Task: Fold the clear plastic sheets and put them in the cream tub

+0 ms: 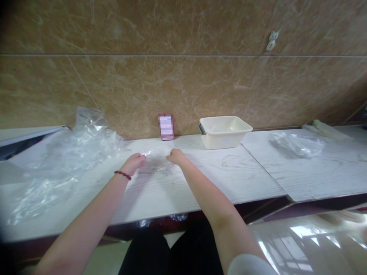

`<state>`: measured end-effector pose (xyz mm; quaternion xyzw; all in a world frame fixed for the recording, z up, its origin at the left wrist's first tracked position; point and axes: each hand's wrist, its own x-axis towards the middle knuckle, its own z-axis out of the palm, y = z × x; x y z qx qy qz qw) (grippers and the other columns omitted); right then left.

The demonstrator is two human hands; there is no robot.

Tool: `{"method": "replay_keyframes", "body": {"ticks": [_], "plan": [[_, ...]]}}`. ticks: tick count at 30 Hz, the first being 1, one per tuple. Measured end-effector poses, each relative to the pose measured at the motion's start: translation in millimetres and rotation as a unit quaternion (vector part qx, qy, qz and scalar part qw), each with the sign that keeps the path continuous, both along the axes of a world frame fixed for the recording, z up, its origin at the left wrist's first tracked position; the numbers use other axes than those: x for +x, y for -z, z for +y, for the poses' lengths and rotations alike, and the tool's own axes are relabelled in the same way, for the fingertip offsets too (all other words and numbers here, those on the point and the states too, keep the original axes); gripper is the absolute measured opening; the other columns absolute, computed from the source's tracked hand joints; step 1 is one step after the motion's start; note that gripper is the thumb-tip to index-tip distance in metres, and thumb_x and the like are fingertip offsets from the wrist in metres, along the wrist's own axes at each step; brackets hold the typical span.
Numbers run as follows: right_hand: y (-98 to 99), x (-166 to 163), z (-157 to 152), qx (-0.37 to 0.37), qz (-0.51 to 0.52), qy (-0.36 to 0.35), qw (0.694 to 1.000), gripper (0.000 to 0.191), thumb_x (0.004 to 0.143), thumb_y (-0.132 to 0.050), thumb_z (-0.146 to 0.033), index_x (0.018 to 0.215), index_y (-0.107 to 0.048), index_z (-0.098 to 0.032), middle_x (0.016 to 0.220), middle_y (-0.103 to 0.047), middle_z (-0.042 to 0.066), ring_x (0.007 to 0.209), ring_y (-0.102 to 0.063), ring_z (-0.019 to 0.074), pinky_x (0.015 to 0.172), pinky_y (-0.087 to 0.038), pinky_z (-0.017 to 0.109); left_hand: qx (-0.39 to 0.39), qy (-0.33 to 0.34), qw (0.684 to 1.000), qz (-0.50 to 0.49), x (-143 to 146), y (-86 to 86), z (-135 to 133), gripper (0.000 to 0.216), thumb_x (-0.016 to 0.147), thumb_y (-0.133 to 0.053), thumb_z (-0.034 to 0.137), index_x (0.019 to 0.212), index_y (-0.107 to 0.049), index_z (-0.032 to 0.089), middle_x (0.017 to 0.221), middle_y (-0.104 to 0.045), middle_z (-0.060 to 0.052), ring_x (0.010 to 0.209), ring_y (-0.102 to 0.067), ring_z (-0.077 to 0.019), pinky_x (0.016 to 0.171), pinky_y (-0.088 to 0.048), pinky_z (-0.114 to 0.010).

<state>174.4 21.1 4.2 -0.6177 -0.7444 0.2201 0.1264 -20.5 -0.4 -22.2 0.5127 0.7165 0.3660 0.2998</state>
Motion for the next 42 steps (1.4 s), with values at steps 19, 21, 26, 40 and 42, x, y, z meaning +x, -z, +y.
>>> {"method": "replay_keyframes", "body": {"ticks": [19,21,26,40,42], "plan": [[46.0,3,16,0.108,0.075,0.047,0.990,0.004,0.067,-0.052,-0.022,0.069,-0.053,-0.018,0.068,-0.059,0.000,0.063,-0.051,0.0103,0.056,-0.034,0.019,0.043,0.049,0.973,0.220,-7,16.4,16,0.020,0.065,-0.048,0.033,0.072,-0.058,0.016,0.069,-0.063,-0.004,0.065,-0.057,-0.0151,0.060,-0.041,-0.023],[46.0,4,17,0.102,0.073,0.051,0.991,0.005,0.067,-0.052,-0.022,0.071,-0.052,-0.019,0.069,-0.059,0.000,0.064,-0.052,0.0105,0.057,-0.035,0.019,0.064,0.070,0.969,0.229,-6,14.1,15,0.020,0.065,-0.049,0.033,0.068,-0.059,0.015,0.070,-0.063,-0.005,0.066,-0.058,-0.0156,0.061,-0.042,-0.023],[48.7,6,20,0.085,0.079,0.069,0.991,0.017,0.067,-0.055,-0.025,0.082,-0.049,-0.020,0.070,-0.059,0.000,0.066,-0.053,0.0110,0.057,-0.035,0.020,0.023,0.038,0.979,0.200,-2,7.9,10,0.023,0.067,-0.047,0.034,0.075,-0.060,0.016,0.059,-0.062,-0.003,0.049,-0.056,-0.0135,0.051,-0.041,-0.023],[48.1,7,21,0.078,0.053,0.064,0.993,0.021,0.071,-0.053,-0.027,0.090,-0.046,-0.021,0.074,-0.059,0.000,0.070,-0.052,0.0116,0.058,-0.034,0.021,0.062,0.013,0.960,0.271,-5,18.4,18,0.019,0.068,-0.048,0.030,0.075,-0.061,0.018,0.073,-0.062,-0.004,0.063,-0.057,-0.0153,0.064,-0.043,-0.025],[48.6,7,22,0.082,0.045,0.063,0.994,0.022,0.071,-0.053,-0.027,0.091,-0.046,-0.021,0.077,-0.058,0.001,0.072,-0.052,0.0118,0.061,-0.035,0.021,0.069,0.013,0.958,0.277,-6,19.4,19,0.019,0.067,-0.048,0.026,0.077,-0.061,0.016,0.078,-0.061,-0.005,0.063,-0.056,-0.0146,0.067,-0.043,-0.026]]}}
